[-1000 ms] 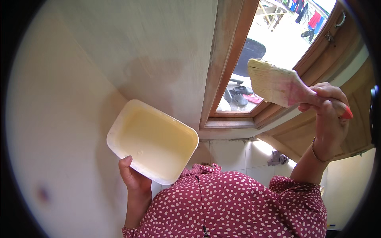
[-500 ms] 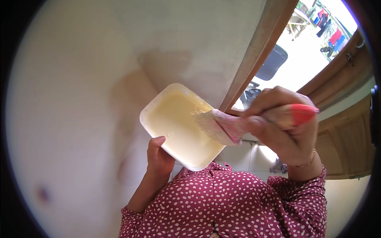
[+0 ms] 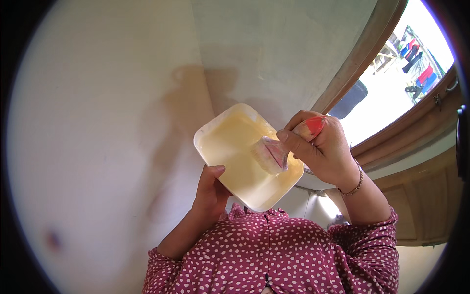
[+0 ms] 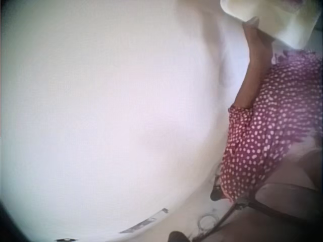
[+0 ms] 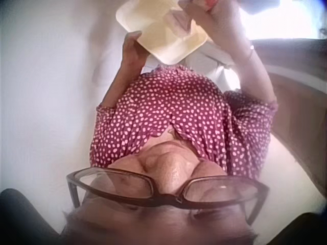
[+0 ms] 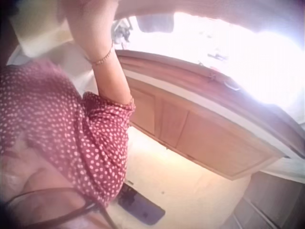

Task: The person dips a paintbrush into a container of paint and applies the paint onto a wall using the paintbrush.

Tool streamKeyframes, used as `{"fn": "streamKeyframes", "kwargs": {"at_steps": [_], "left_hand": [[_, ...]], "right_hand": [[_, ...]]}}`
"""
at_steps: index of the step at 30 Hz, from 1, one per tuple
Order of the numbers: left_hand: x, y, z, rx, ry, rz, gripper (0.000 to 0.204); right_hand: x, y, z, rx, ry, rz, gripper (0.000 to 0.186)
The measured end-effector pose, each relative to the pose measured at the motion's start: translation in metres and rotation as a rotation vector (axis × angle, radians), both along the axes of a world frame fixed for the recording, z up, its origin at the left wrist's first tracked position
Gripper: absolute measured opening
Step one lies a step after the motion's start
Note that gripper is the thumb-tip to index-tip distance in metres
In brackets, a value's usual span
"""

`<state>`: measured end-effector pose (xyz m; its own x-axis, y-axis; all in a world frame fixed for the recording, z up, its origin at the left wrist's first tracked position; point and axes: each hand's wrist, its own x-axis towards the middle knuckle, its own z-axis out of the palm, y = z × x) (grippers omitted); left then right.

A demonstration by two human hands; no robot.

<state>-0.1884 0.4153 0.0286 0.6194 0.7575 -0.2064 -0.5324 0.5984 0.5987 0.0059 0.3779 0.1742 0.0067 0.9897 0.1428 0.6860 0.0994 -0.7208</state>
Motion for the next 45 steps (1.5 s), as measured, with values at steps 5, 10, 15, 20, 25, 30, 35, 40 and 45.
{"fn": "streamKeyframes", "kwargs": {"at_steps": [5,10,15,20,25,30,35,40,45], "left_hand": [[-0.011,-0.008,0.028,-0.009,0.002,0.004,0.072],[-0.016,-0.053,0.112,-0.006,0.015,-0.015,0.071],[-0.022,-0.071,0.139,0.022,0.044,0.004,0.069],[-0.027,-0.074,0.138,0.018,0.051,0.004,0.067],[-0.032,-0.078,0.129,0.005,0.041,0.034,0.064],[-0.033,-0.082,0.132,0.013,0.028,0.055,0.062],[-0.035,-0.083,0.130,0.000,-0.004,0.052,0.063],[-0.039,-0.081,0.132,0.014,-0.015,0.071,0.060],[-0.045,-0.084,0.144,0.044,-0.012,0.100,0.060]], "right_hand": [[-0.013,-0.005,0.021,-0.054,-0.091,0.010,0.016],[-0.012,-0.052,0.112,-0.098,0.081,-0.135,0.020],[-0.020,-0.072,0.127,-0.050,0.117,-0.077,0.019],[-0.015,-0.075,0.113,0.046,0.241,-0.087,0.019],[0.003,-0.086,0.147,0.131,0.412,-0.211,0.018],[-0.003,-0.099,0.165,0.322,0.433,-0.099,0.020],[-0.007,-0.112,0.178,0.378,0.407,-0.046,0.019],[0.002,-0.114,0.141,0.199,0.437,-0.136,0.014],[0.014,-0.121,0.128,0.264,0.767,-0.222,0.016]]}}
